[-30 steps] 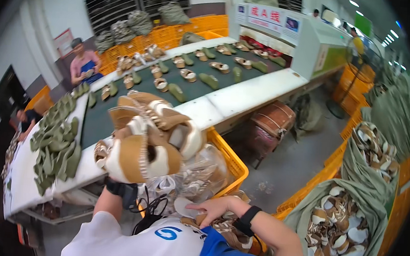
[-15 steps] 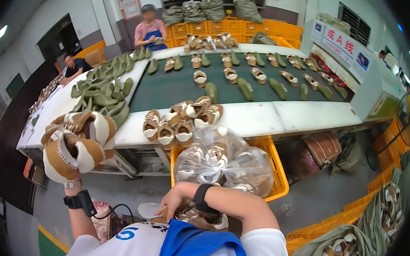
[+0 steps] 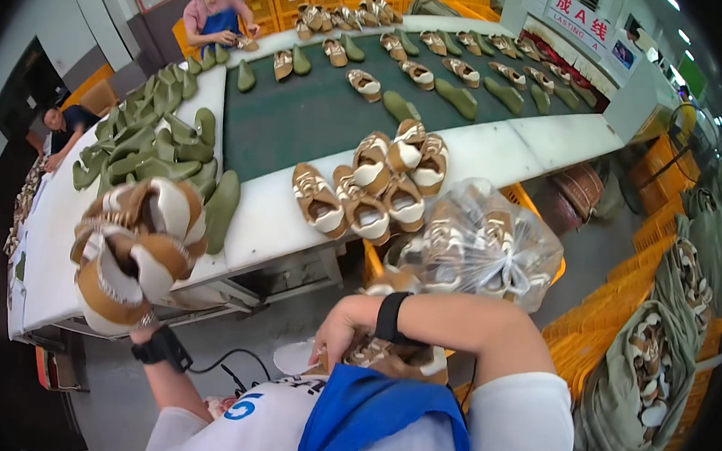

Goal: Organizing shoe lasts and finished sandals on a factory assembly line table.

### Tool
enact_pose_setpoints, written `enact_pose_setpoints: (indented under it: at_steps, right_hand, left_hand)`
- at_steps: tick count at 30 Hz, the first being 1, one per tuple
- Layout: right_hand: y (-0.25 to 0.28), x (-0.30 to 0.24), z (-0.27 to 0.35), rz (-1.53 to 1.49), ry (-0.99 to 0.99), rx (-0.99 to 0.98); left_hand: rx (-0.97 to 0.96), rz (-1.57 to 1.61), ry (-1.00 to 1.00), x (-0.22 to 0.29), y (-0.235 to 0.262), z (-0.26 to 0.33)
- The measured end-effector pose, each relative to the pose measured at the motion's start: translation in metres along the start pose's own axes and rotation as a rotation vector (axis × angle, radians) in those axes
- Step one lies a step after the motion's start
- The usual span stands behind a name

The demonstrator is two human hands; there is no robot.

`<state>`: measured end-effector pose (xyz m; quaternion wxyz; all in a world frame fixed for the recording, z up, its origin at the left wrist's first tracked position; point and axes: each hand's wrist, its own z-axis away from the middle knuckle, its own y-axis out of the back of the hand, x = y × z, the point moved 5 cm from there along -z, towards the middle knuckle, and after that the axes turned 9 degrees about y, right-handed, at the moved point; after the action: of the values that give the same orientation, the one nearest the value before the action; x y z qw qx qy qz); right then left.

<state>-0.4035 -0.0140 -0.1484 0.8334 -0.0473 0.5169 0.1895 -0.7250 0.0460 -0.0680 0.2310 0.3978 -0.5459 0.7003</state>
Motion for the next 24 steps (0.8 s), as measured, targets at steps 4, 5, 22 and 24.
enact_pose_setpoints:
  at_steps: [4,5,22,24]
  right_hand:
    - [0.051,-0.050,-0.037,0.073,-0.032,-0.031]
    - [0.059,-0.058,-0.045,0.052,-0.030,-0.046]
    - [0.245,-0.064,-0.063,0.245,-0.036,-0.122]
    - [0.276,-0.036,-0.062,0.155,-0.016,-0.142]
  left_hand:
    - [-0.035,0.023,0.073,0.007,0.020,-0.040]
    - [-0.032,0.028,0.080,0.011,0.027,-0.044]
    - [0.019,-0.015,-0.164,0.106,0.030,-0.132]
    - [-0.007,-0.014,-0.164,0.109,0.016,-0.149]
